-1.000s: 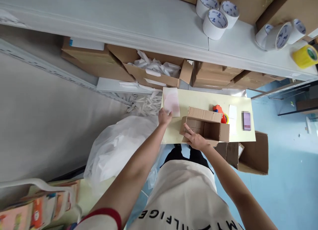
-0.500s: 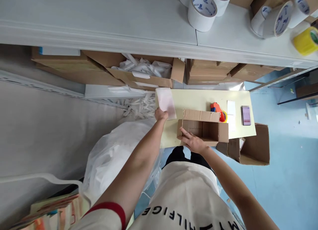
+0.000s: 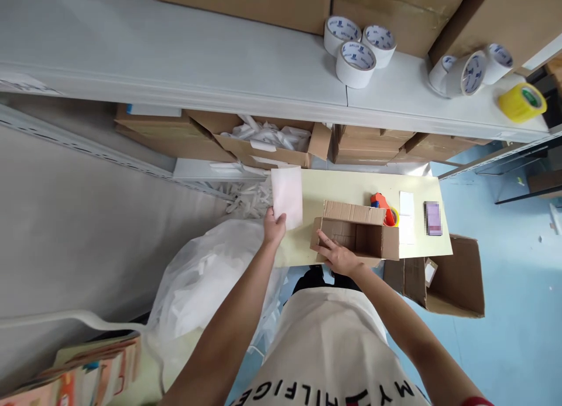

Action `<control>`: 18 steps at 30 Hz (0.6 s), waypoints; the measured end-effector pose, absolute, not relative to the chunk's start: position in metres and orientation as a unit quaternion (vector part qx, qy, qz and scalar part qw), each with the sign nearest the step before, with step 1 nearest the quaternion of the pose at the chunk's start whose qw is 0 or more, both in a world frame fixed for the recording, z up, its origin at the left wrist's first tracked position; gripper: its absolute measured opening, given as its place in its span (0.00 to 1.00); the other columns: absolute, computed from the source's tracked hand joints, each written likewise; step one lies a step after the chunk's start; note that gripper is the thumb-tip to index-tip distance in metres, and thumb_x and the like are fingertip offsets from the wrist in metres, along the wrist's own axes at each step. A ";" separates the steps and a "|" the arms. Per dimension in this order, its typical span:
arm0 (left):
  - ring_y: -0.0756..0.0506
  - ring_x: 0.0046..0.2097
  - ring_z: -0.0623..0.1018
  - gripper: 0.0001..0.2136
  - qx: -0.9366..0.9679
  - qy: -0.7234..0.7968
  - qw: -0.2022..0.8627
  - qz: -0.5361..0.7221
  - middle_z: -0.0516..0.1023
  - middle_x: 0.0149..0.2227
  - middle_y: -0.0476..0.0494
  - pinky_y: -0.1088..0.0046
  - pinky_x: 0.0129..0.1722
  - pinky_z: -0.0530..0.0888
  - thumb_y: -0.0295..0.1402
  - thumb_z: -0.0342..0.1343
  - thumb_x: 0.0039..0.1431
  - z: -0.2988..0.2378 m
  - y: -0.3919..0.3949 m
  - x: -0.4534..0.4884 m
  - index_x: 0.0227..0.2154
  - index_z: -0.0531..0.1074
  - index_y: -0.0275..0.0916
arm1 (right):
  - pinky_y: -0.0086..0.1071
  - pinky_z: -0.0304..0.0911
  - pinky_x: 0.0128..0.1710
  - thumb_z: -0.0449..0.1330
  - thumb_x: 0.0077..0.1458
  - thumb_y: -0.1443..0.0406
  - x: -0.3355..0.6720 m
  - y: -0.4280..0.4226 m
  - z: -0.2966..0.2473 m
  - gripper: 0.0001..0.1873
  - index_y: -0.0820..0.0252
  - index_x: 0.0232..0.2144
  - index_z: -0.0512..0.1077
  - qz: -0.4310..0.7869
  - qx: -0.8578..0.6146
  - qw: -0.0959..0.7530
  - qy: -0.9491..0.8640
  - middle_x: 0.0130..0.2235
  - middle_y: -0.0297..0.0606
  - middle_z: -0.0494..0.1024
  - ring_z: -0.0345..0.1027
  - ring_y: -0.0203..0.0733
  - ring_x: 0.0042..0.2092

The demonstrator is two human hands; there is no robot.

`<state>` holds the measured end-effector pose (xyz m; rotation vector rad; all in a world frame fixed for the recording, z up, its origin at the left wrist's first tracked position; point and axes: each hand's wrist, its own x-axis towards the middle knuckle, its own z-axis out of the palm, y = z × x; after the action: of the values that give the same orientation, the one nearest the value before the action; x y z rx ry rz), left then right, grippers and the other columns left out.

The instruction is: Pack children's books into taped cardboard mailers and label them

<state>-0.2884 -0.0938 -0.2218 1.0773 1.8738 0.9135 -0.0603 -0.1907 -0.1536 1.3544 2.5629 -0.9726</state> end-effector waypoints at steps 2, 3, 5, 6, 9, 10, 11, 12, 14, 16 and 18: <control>0.44 0.39 0.78 0.15 0.440 0.698 0.401 0.398 0.79 0.39 0.41 0.68 0.41 0.76 0.34 0.54 0.51 -0.200 -0.098 -0.296 0.43 0.69 0.37 | 0.41 0.64 0.58 0.62 0.53 0.74 -0.061 -0.190 -0.153 0.42 0.48 0.66 0.54 -0.309 0.438 0.035 0.844 0.72 0.39 0.32 0.58 0.53 0.65; 0.44 0.39 0.78 0.16 0.452 0.680 0.409 0.408 0.80 0.38 0.41 0.69 0.40 0.76 0.35 0.54 0.51 -0.187 -0.098 -0.298 0.43 0.70 0.36 | 0.43 0.61 0.60 0.63 0.52 0.73 -0.061 -0.189 -0.151 0.44 0.48 0.67 0.51 -0.304 0.434 0.029 0.848 0.72 0.40 0.32 0.55 0.53 0.66; 0.44 0.38 0.78 0.18 0.484 0.647 0.426 0.406 0.80 0.38 0.42 0.69 0.38 0.76 0.38 0.55 0.49 -0.156 -0.099 -0.301 0.42 0.70 0.35 | 0.47 0.56 0.63 0.65 0.51 0.71 -0.055 -0.191 -0.144 0.48 0.48 0.68 0.46 -0.297 0.431 0.015 0.852 0.72 0.43 0.33 0.46 0.54 0.69; 0.44 0.37 0.78 0.18 0.502 0.632 0.435 0.398 0.79 0.37 0.42 0.70 0.37 0.76 0.39 0.55 0.49 -0.140 -0.099 -0.300 0.42 0.70 0.35 | 0.49 0.53 0.64 0.66 0.51 0.69 -0.049 -0.193 -0.140 0.50 0.49 0.69 0.44 -0.290 0.437 0.008 0.851 0.72 0.44 0.35 0.42 0.54 0.70; 0.44 0.35 0.77 0.19 0.562 0.599 0.445 0.358 0.79 0.35 0.43 0.72 0.32 0.75 0.42 0.55 0.49 -0.093 -0.101 -0.290 0.41 0.71 0.35 | 0.58 0.42 0.66 0.69 0.49 0.62 -0.016 -0.206 -0.129 0.55 0.50 0.69 0.41 -0.238 0.504 -0.029 0.830 0.72 0.48 0.39 0.34 0.57 0.71; 0.44 0.35 0.77 0.18 0.581 0.589 0.445 0.343 0.79 0.35 0.44 0.73 0.31 0.74 0.42 0.55 0.49 -0.080 -0.102 -0.284 0.40 0.72 0.35 | 0.61 0.39 0.66 0.69 0.47 0.61 -0.001 -0.211 -0.128 0.56 0.50 0.69 0.41 -0.212 0.540 -0.047 0.813 0.71 0.48 0.39 0.32 0.58 0.71; 0.44 0.35 0.77 0.18 0.599 0.578 0.447 0.328 0.78 0.35 0.44 0.73 0.31 0.74 0.42 0.55 0.49 -0.068 -0.102 -0.276 0.40 0.72 0.36 | 0.63 0.37 0.65 0.70 0.47 0.59 0.014 -0.217 -0.128 0.57 0.51 0.69 0.40 -0.187 0.578 -0.064 0.792 0.71 0.49 0.39 0.31 0.60 0.71; 0.44 0.35 0.77 0.18 0.617 0.565 0.450 0.313 0.78 0.35 0.44 0.73 0.31 0.74 0.42 0.54 0.50 -0.059 -0.103 -0.268 0.40 0.72 0.36 | 0.64 0.36 0.65 0.70 0.46 0.58 0.029 -0.222 -0.130 0.58 0.52 0.69 0.39 -0.169 0.614 -0.079 0.767 0.71 0.50 0.39 0.30 0.62 0.71; 0.44 0.37 0.77 0.17 0.649 0.537 0.460 0.281 0.78 0.36 0.44 0.72 0.33 0.75 0.41 0.53 0.50 -0.049 -0.102 -0.251 0.40 0.72 0.36 | 0.66 0.38 0.64 0.68 0.47 0.56 0.055 -0.231 -0.137 0.58 0.53 0.69 0.37 -0.162 0.668 -0.100 0.719 0.71 0.52 0.41 0.32 0.63 0.71; 0.43 0.38 0.77 0.17 0.671 0.515 0.472 0.249 0.78 0.37 0.43 0.71 0.36 0.75 0.40 0.53 0.50 -0.048 -0.100 -0.233 0.41 0.72 0.36 | 0.65 0.43 0.63 0.67 0.49 0.55 0.073 -0.235 -0.148 0.58 0.55 0.69 0.35 -0.192 0.693 -0.115 0.686 0.71 0.53 0.44 0.36 0.62 0.70; 0.43 0.40 0.77 0.17 0.678 0.507 0.484 0.222 0.78 0.40 0.42 0.71 0.38 0.75 0.39 0.52 0.49 -0.055 -0.099 -0.218 0.42 0.71 0.36 | 0.60 0.49 0.63 0.67 0.48 0.56 0.080 -0.236 -0.160 0.59 0.57 0.69 0.34 -0.237 0.690 -0.134 0.671 0.70 0.54 0.44 0.41 0.60 0.70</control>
<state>-0.2180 -0.0987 -0.0547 1.6514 1.2353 0.5396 0.0803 -0.2357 -0.1595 2.3747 2.3092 -0.8144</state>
